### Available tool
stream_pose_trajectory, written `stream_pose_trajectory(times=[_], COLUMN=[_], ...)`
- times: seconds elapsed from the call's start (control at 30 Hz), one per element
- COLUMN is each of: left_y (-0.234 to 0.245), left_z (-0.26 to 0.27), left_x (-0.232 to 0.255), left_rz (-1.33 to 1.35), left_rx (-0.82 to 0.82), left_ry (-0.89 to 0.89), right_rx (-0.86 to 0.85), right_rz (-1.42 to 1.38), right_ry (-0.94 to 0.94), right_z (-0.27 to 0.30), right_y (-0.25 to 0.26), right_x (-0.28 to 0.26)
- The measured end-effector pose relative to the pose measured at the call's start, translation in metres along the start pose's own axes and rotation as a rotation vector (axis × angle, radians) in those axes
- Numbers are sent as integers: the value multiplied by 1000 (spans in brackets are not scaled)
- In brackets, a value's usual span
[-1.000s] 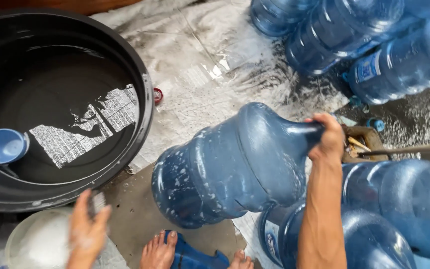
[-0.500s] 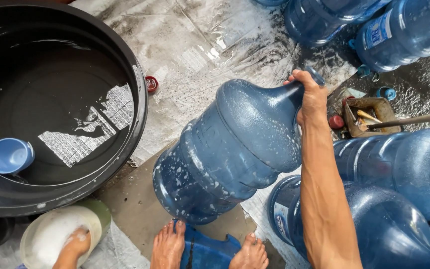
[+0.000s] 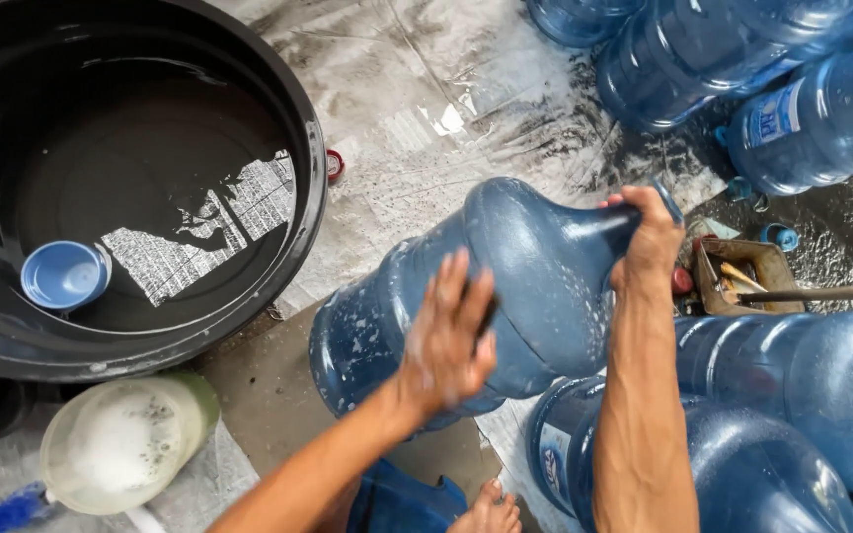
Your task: The person scrubs the exterior of a large blue water jug with a yellow sponge, then uses a long-handled brush to clean the interior. They rinse the jug with water from a black basin using a blue cup and continue scrubbing the inside with the brush.
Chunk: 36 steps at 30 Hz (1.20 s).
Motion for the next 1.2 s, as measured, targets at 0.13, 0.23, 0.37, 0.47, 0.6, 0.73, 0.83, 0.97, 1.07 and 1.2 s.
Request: stream_pose_trajectory(times=[0.13, 0.23, 0.37, 0.47, 0.6, 0.73, 0.83, 0.97, 1.07, 1.2], left_y=[-30, -22, -16, -91, -21, -80, -73, 7, -10, -20], left_z=[-29, -2, -3, -9, 14, 18, 31, 58, 58, 25], left_x=[-69, -14, 12, -130, 9, -88, -118, -7, -48, -124], left_rz=[428, 302, 7, 387, 66, 102, 309, 371, 402, 582], left_rx=[-187, -132, 69, -350, -17, -59, -117, -406, -435, -423], left_ry=[450, 267, -42, 674, 143, 157, 375, 519, 616, 1006], right_rx=[-8, -9, -83, -112, -42, -157, -140, -119, -240, -205], right_rz=[-31, -20, -103, -60, -12, -50, 11, -45, -36, 19], right_ry=[12, 10, -88, -91, -74, -120, -128, -110, -87, -89], right_z=[9, 3, 11, 10, 14, -2, 11, 23, 23, 33], right_y=[35, 31, 45, 42, 49, 48, 51, 18, 10, -11], right_x=[0, -11, -4, -10, -8, -4, 0, -17, -17, -20])
Point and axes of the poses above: each hand's wrist, its own z-axis away from the middle knuckle, its own y-axis out of the back of the hand, x = y × z, the point moved 6 cm from there along -z, towards the middle knuckle, and after that the axes turned 11 degrees about -x, right-handed, at the moved point
